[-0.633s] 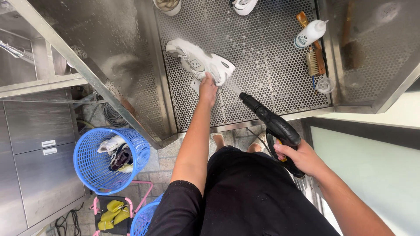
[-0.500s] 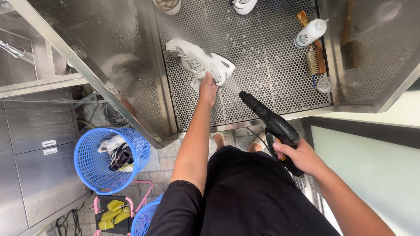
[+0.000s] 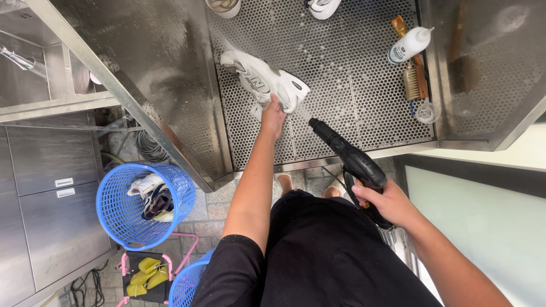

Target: The person holds a white sneaker and sprays it with a pressure washer while rotating it to cover the entire surface, then reaches for a second white sneaker and repeats the spraying action.

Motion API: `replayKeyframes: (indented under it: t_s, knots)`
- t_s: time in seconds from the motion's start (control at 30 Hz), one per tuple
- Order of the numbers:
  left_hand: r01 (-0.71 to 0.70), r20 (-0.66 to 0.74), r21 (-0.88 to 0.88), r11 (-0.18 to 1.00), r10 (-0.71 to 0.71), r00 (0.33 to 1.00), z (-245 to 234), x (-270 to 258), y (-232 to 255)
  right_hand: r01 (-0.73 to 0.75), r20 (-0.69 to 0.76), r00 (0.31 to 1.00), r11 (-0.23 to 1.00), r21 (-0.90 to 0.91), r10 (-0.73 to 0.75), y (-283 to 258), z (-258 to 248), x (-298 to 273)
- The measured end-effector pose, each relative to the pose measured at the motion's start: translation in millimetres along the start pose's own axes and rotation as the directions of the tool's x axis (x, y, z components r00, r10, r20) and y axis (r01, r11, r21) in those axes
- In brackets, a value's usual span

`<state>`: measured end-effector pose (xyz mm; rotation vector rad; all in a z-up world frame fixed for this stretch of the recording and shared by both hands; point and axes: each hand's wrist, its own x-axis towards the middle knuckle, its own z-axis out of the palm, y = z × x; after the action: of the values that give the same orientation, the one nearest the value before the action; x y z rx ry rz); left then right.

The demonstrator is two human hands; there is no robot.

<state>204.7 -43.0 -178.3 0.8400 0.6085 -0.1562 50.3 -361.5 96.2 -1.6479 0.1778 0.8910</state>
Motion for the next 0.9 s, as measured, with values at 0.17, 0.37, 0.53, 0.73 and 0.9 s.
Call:
replayKeyframes:
  t_s: [0.17, 0.37, 0.53, 0.73, 0.9]
  knots:
    - [0.013, 0.012, 0.047, 0.999, -0.014, 1.0, 0.2, -1.4, 1.2, -0.011, -0.019, 1.0, 1.0, -0.006, 0.011, -1.1, 0.7, 1.7]
    - [0.047, -0.009, 0.106, 0.993, -0.046, 0.999, 2.0, -3.0, 3.6, 0.001, -0.018, 1.0, 1.0, -0.009, -0.002, -1.5, 0.7, 2.9]
    - [0.039, -0.018, 0.092, 0.995, -0.038, 0.999, 0.6, -2.9, 1.9, -0.005, -0.038, 0.999, 1.0, 0.015, 0.006, -1.2, 1.5, 4.1]
    - [0.012, -0.002, 0.063, 0.998, -0.012, 1.0, -0.4, -0.9, -0.3, -0.018, -0.045, 0.999, 1.0, -0.024, 0.016, -3.3, 0.9, 4.6]
    - [0.019, -0.022, 0.088, 0.996, -0.017, 1.0, 1.4, -3.4, 0.6, 0.012, -0.025, 1.0, 0.999, 0.03, -0.012, 1.4, -2.5, 4.8]
